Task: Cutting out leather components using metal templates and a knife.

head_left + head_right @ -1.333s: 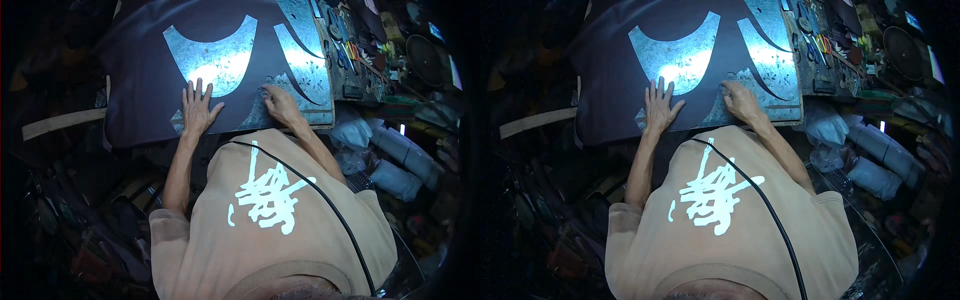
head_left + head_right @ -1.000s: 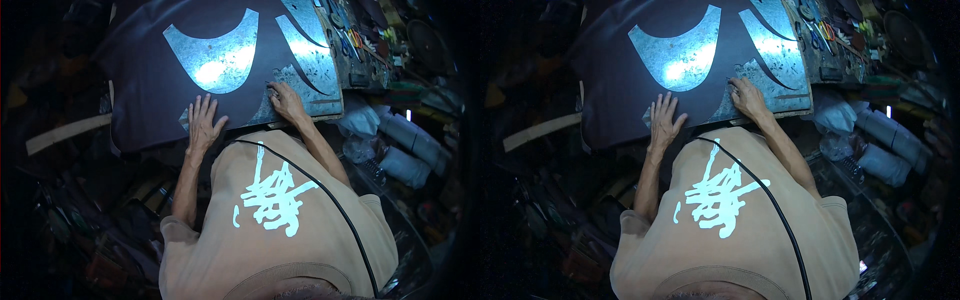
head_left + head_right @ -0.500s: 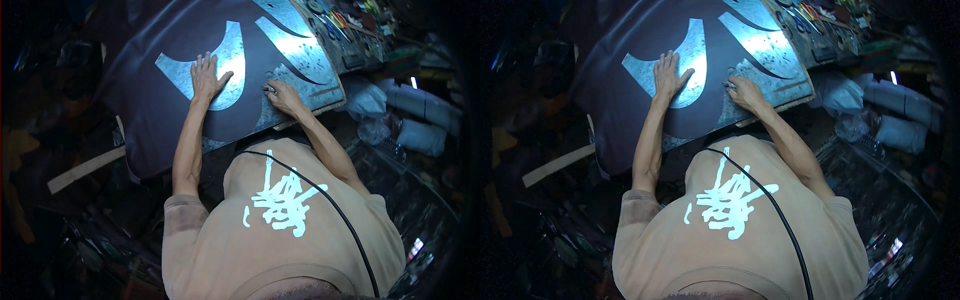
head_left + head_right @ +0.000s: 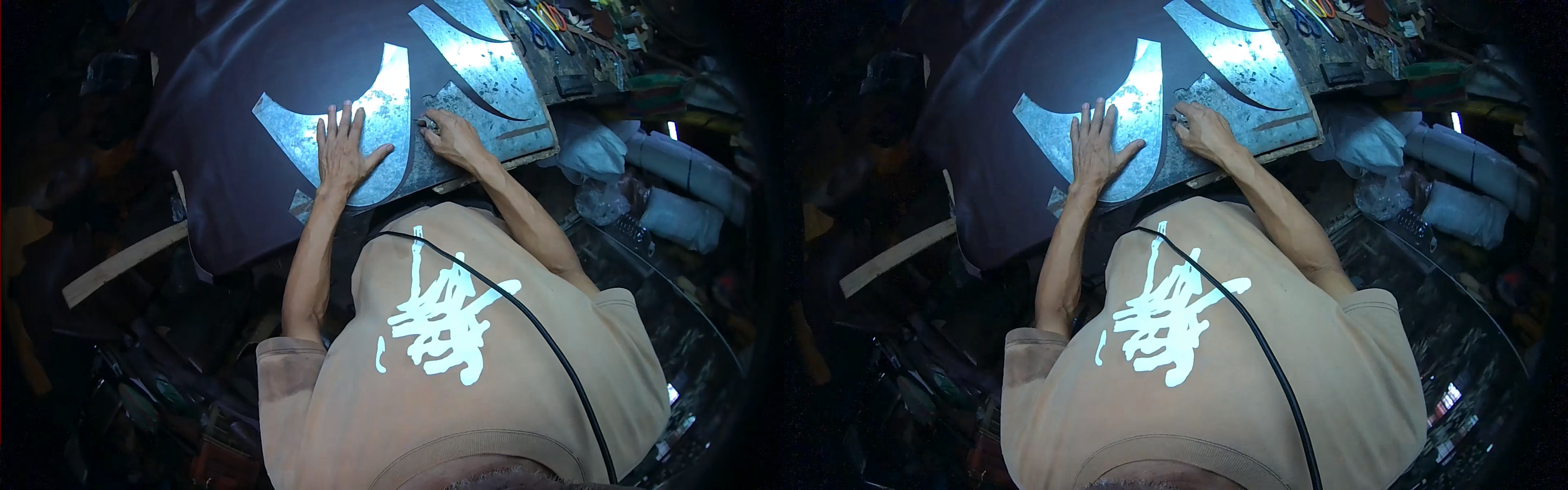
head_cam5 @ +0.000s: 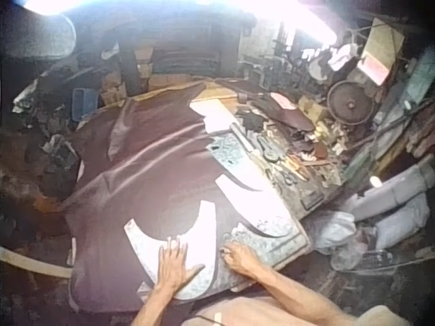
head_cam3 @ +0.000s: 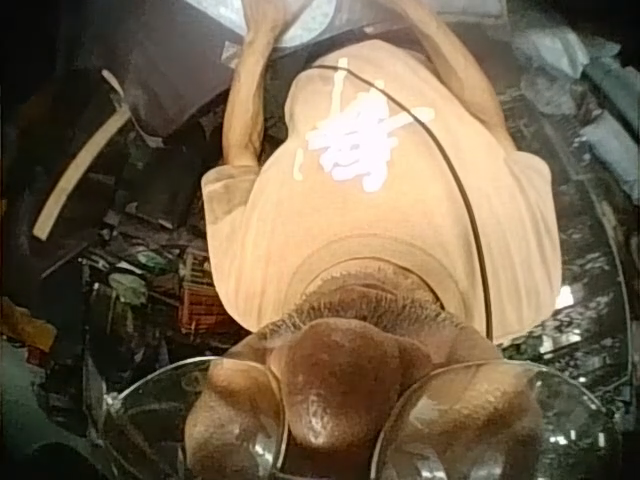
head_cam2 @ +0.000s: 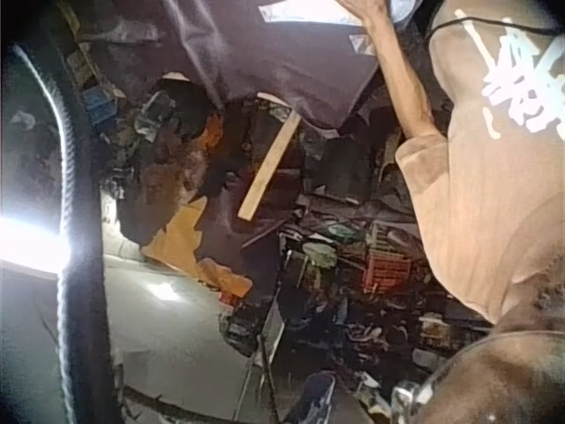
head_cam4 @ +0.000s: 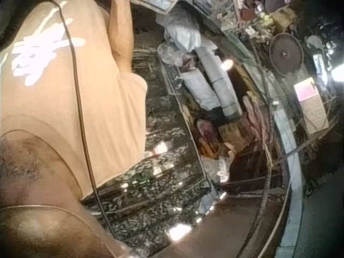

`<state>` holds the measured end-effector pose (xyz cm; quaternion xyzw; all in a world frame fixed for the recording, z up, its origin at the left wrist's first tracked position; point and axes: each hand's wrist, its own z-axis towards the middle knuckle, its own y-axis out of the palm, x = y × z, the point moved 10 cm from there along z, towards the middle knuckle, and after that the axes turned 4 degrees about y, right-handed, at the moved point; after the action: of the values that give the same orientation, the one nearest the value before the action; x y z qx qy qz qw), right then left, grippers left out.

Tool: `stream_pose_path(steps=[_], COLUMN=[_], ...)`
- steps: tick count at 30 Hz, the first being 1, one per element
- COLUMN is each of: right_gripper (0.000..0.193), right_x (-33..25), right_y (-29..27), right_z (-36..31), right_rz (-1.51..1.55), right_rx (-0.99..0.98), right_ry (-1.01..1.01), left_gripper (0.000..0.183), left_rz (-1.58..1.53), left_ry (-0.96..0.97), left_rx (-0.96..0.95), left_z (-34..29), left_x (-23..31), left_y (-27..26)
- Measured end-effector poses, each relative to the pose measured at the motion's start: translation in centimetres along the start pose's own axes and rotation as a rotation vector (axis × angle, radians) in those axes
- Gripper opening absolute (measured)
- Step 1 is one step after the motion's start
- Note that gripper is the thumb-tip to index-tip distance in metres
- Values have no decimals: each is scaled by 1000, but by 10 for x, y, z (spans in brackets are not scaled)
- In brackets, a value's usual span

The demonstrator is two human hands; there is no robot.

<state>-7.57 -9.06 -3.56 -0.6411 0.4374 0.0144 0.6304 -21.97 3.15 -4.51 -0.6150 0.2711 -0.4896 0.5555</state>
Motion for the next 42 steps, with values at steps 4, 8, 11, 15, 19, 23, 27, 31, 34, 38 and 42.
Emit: stream_pose_path(steps=[4,8,11,15,19,23,27,31,34,38,42], right_gripper=[35,35,35,35,37,38,37,34,31,29,37], right_x=[3,5,4,-4,12,18,4,19,7,24,22], right_y=[3,3,2,1,13,4,5,8,-6,-18,-41], right_z=[1,0,-1,-2,4,6,7,8,15,40,83], right_rz=[-13,-22,-5,14,26,49,11,-2,147,346,232], right_rx=[-32,-2,-1,-16,-43,-14,-86,-48,-130,-115,-78], right_ry=[23,30,29,29,15,51,72,27,64,195,137], left_gripper=[94,93,93,92,91,94,93,89,87,86,87], left_rz=[2,3,3,-67,-90,-87,-82,-77,-77,-42,-64], left_ry=[-6,9,11,-41,-234,-299,-337,-344,-365,-355,-371], left_rx=[-10,-1,14,98,212,79,68,91,82,89,72], left_z=[-1,0,-1,-18,-73,-122,-143,-139,-147,-146,-145], left_x=[1,5,4,-14,-46,-31,-16,-11,-16,-15,-17], left_y=[0,-1,-2,-16,-48,-46,-33,-31,-28,-32,-27])
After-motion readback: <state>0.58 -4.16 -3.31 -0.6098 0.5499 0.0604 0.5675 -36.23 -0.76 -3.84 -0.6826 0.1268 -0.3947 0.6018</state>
